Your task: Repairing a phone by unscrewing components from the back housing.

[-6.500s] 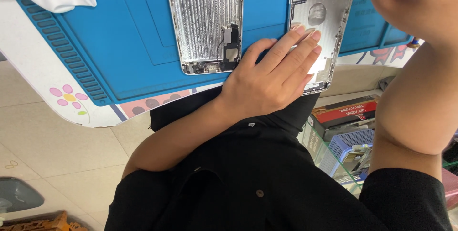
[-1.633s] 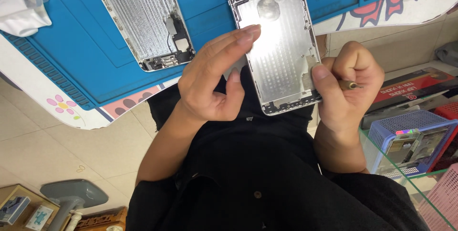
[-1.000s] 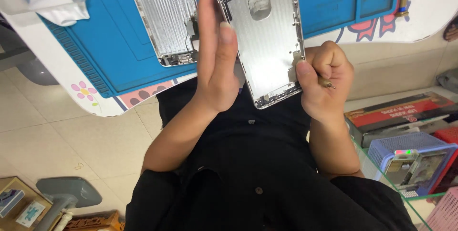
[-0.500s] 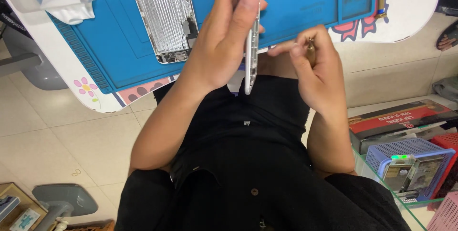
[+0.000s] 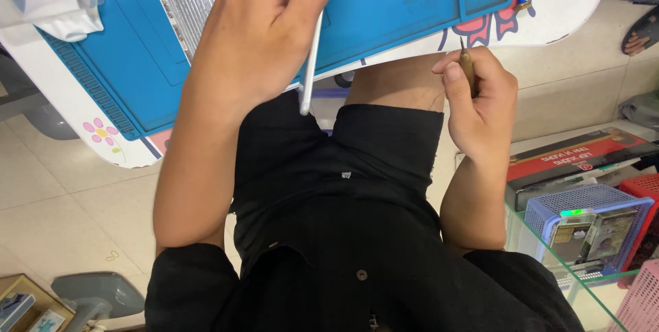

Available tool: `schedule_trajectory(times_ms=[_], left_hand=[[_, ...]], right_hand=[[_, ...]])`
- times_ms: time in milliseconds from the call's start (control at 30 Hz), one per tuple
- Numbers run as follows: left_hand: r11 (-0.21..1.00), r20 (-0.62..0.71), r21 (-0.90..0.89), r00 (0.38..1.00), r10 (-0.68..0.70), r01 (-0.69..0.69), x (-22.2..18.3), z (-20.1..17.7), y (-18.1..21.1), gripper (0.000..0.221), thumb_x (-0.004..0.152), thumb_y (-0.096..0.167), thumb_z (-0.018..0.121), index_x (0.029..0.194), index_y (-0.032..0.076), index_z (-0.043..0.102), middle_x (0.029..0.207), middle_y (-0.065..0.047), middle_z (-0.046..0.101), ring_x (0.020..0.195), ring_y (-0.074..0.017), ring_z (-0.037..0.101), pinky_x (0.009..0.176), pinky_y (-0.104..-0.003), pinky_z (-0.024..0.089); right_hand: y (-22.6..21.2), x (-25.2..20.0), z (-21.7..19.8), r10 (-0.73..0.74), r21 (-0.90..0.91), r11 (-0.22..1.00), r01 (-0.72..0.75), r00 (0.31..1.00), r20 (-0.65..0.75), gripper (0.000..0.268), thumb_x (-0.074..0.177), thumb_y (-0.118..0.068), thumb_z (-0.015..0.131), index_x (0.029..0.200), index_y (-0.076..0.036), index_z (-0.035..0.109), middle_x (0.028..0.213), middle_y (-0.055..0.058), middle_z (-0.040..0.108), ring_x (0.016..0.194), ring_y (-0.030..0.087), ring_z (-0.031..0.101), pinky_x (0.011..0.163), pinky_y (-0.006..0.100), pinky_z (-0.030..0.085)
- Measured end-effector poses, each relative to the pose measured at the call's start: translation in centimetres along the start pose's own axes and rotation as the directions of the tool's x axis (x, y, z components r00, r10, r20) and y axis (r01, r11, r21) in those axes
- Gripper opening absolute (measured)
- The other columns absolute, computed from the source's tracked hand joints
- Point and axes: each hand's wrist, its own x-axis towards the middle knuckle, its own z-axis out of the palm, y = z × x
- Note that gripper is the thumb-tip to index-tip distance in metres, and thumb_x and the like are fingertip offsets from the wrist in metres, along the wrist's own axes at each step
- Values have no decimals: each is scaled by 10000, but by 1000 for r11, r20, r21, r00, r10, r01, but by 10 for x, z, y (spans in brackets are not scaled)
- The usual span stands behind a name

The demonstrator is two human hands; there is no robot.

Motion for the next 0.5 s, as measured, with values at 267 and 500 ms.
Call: schedule_trajectory(times_ms=[267,500], left_hand=[[701,135,-708,991,17,85,-40,32,-5,762,1171,614,353,1638,44,158,1412,-153,634,1206,-224,715,1023,-329,618],[285,181,-939,982,-61,191,-48,54,-20,936,1095,664,439,1679,3,125,1609,-176,335,1251,-253,591,992,-402,566]], right_hand=[[-40,37,8,-14,-101,995,-4,983,-182,141,1005,-62,671,1116,-8,604,717,-59,513,621,24,336,576,224,243],[-38,70,6,-302,-434,869,237,950,-85,177,1086,57,771,1216,-26,683,656,-14,464,592,38,414,581,208,303]])
